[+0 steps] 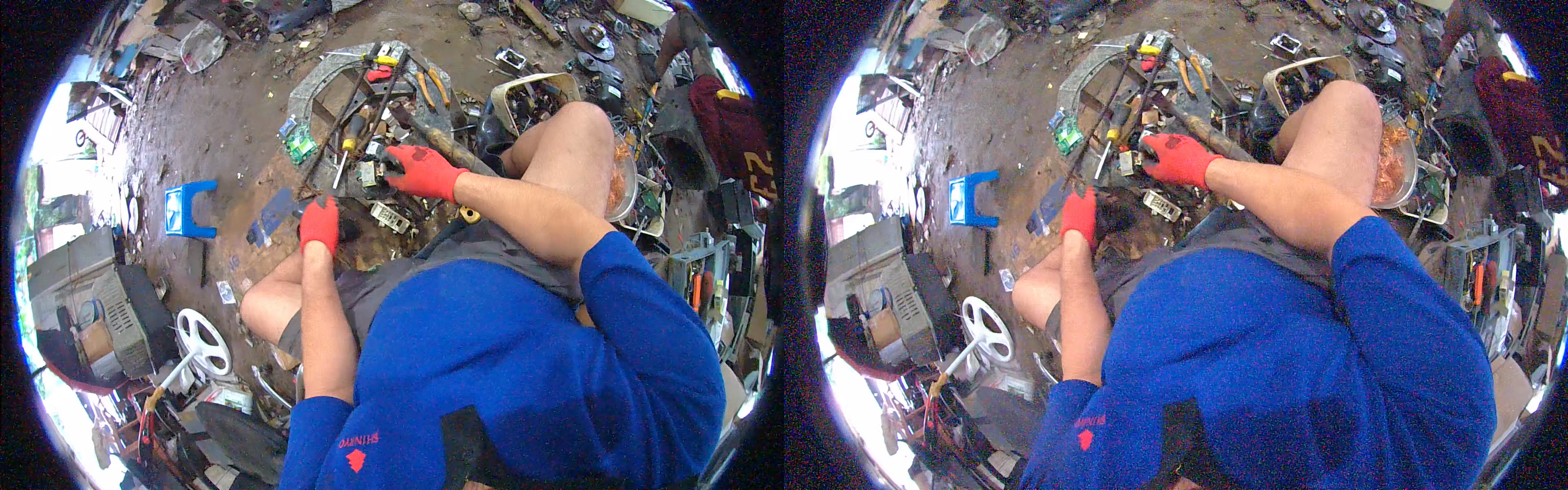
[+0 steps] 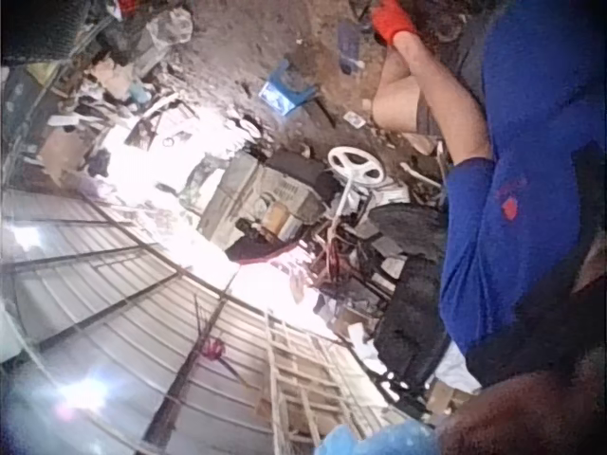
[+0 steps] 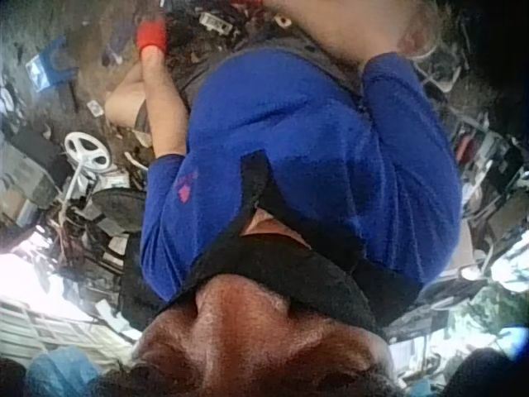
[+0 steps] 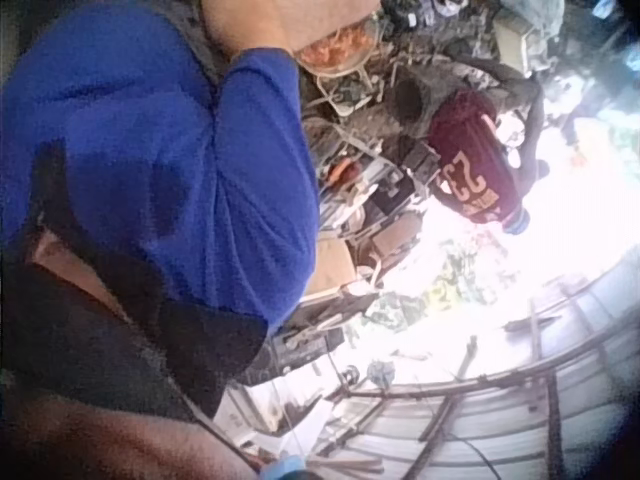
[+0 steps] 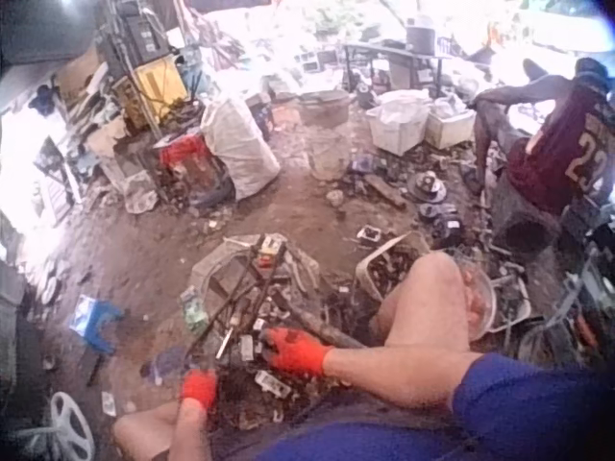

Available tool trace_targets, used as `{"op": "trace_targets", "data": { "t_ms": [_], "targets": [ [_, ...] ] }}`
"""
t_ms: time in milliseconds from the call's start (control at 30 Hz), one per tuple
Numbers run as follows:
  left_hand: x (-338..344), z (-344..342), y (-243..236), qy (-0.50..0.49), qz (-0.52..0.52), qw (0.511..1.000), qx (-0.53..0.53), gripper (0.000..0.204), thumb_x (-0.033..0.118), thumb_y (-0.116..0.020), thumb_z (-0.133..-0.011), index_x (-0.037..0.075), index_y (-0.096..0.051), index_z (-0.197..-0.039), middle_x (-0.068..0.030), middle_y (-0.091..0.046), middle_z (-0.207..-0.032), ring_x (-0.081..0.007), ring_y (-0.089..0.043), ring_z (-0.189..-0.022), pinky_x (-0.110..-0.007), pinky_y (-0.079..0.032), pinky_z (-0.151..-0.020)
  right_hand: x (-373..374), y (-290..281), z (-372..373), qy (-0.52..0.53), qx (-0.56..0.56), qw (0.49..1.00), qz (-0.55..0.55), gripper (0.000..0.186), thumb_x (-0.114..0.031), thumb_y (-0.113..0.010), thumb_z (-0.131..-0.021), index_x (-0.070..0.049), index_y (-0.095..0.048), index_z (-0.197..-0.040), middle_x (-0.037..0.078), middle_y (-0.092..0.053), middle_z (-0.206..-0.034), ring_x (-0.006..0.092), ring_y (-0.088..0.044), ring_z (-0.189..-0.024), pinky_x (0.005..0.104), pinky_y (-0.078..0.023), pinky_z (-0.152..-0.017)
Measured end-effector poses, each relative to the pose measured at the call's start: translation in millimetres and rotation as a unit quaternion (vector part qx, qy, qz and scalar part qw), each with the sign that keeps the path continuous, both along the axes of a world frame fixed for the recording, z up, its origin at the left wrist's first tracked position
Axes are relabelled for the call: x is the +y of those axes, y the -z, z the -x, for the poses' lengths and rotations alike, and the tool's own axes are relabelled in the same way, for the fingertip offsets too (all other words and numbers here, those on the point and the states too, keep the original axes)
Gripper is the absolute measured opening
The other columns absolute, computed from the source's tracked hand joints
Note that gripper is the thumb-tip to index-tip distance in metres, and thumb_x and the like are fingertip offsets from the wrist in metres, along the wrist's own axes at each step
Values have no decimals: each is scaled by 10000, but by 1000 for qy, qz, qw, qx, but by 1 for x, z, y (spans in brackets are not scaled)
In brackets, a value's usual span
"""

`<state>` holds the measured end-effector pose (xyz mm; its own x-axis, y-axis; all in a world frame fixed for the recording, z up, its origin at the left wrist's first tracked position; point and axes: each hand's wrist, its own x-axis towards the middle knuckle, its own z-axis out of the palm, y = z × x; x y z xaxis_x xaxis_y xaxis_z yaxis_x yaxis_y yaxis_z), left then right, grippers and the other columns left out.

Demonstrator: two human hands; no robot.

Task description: The person sits on the ground and uses a hammer and screwdriver to disassemble a small electronic device. They repeatedly strike the device with the hammer and pry it open with the screwdriver, then handle the separated components with gloved hands.

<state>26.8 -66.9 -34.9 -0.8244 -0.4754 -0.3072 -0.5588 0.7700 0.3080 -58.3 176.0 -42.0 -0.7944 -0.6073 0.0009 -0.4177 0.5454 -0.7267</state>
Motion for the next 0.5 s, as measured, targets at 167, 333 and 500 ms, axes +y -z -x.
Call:
{"op": "trace_targets", "data": {
  "t_ms": [167, 333, 500],
  "targets": [
    [-12, 2, -16, 15, -106, 993, 45, 492, 427, -486, -915, -32, -616, -1033, -266, -641, -972, -420, -592, -971, -431, -459, -806, 2, 16, 4, 10, 39, 999, 7, 554, -376, -595, -812, -53, -489, -1250, 200, -586, -1152, 357, -563, -1073, 422, -447, -920],
    [10, 7, -14, -40, -163, 975, 147, 403, 371, -514, -914, -5, -620, -1013, -245, -649, -942, -420, -596, -944, -425, -456, -781, 0, 10, 6, -8, -10, 1000, -7, 560, -381, -597, -811, -56, -486, -1253, 205, -581, -1160, 356, -563, -1077, 418, -449, -919],
    [31, 50, 4, -27, -71, 977, 199, 391, 347, -494, -916, 13, -595, -1092, -226, -642, -1031, -400, -597, -989, -445, -459, -830, -3, 7, 4, -10, -1, 1000, -3, 561, -386, -598, -811, -59, -487, -1254, 201, -585, -1156, 355, -564, -1076, 416, -450, -918]
  ]
}}
